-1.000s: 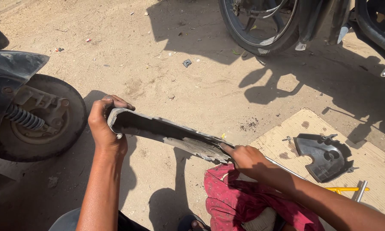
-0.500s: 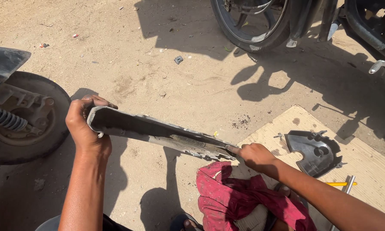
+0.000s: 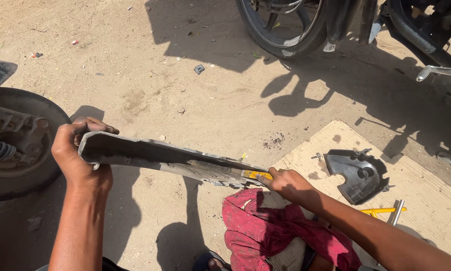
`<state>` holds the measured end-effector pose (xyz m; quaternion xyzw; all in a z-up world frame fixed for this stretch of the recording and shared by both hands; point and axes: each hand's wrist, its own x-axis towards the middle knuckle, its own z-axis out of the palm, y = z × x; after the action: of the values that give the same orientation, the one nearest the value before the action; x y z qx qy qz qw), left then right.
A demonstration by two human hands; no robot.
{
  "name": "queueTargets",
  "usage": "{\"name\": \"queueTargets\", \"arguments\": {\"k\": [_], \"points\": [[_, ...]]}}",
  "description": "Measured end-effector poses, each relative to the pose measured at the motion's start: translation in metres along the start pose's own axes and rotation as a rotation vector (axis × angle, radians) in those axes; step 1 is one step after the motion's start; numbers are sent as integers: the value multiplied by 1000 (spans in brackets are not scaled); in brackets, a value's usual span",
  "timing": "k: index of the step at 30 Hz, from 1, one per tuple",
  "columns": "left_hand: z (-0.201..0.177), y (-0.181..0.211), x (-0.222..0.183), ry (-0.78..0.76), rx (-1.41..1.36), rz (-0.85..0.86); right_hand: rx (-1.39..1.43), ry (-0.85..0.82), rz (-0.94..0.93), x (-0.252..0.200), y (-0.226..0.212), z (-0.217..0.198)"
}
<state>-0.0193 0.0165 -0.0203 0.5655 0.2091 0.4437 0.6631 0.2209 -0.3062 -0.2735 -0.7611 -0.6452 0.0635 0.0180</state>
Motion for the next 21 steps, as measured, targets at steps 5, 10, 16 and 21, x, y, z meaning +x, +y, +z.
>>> {"name": "queueTargets", "arguments": {"k": [5,10,16,21], "points": [[23,12,-2,56,50,-31,69,-40,49,14,-18,-40],[30,12,3,24,36,-5,165,102,49,31,-47,-101],[33,15,-10,-12,57,-22,86,177,-36,45,-79,-115],[25,16,-16,-27,48,-13,100,173,-131,32,-48,-52]]}}
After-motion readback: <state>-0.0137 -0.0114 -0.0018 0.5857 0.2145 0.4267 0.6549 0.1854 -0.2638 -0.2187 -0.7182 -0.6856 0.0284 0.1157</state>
